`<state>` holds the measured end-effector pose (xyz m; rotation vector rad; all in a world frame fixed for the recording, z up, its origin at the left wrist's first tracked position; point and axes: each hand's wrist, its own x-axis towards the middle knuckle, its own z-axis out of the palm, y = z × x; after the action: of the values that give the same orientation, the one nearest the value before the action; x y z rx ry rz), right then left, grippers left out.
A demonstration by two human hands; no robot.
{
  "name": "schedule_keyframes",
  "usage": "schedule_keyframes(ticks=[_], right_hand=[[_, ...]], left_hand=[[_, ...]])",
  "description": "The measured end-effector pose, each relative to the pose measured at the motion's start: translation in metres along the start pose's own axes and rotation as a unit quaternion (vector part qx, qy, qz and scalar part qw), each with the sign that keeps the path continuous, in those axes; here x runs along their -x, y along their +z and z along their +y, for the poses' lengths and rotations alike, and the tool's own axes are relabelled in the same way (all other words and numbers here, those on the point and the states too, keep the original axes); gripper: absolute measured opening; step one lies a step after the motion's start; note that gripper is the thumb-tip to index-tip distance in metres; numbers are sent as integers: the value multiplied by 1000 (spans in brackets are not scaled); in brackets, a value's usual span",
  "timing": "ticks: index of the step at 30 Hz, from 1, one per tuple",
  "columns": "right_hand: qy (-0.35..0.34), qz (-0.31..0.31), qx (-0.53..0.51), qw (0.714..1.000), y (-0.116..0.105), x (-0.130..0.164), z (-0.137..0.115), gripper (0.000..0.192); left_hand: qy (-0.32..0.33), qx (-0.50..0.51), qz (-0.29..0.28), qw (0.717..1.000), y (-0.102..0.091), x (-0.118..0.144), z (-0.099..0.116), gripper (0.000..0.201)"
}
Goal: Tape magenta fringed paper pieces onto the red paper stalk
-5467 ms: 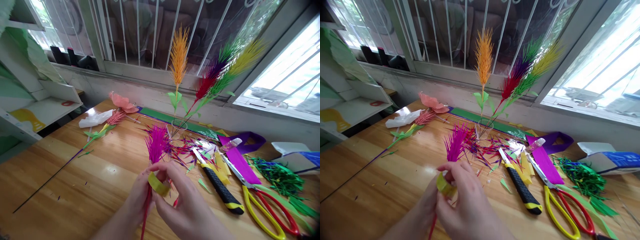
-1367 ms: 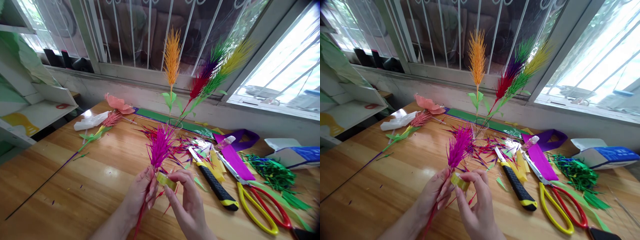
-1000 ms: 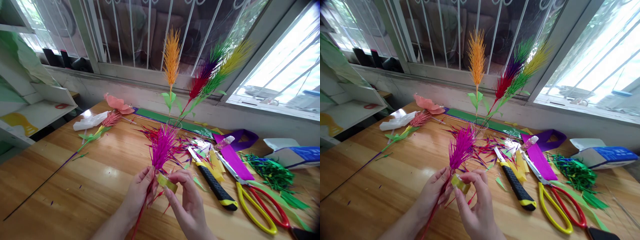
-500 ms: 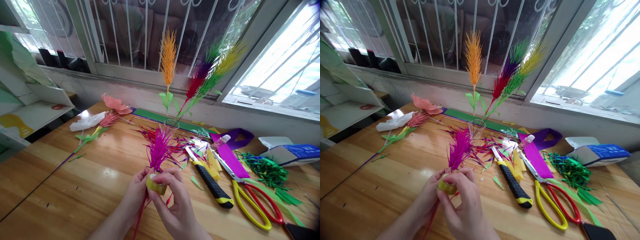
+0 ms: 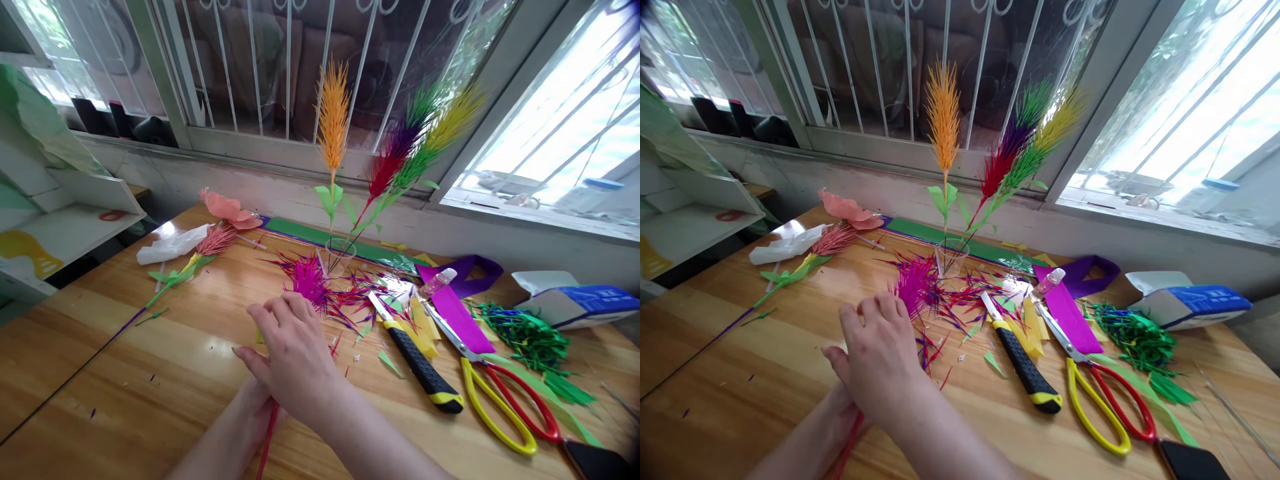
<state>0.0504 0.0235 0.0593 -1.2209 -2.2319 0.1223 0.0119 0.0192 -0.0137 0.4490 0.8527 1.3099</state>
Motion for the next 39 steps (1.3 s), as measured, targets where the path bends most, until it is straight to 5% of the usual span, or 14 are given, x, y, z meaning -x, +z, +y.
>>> schedule_keyframes(ticks=[5,8,13,22,33,39], right_hand=[[57,132,-8,990,-20,7,41,18],[190,52,71,978,-26,19,94,13],[231,-13,130,964,-18,38,151,12],[225,-59,124,965,-16,45,149,20],[386,-44,115,914,-9,34,149,13],[439,-44,-12,897,-24,30,143,12]], left_hand=[[-175,145,-49,973,-24,10,29,27],[-252,298,-82,917,-25,13,33,19],[-292,389,-111,867,-25,13,26,13],[-288,408,-108,860,-25,11,27,18],[-293,384,-122,867,-25,11,19,32],[-281,353,-134,882,-24,13,20,34]])
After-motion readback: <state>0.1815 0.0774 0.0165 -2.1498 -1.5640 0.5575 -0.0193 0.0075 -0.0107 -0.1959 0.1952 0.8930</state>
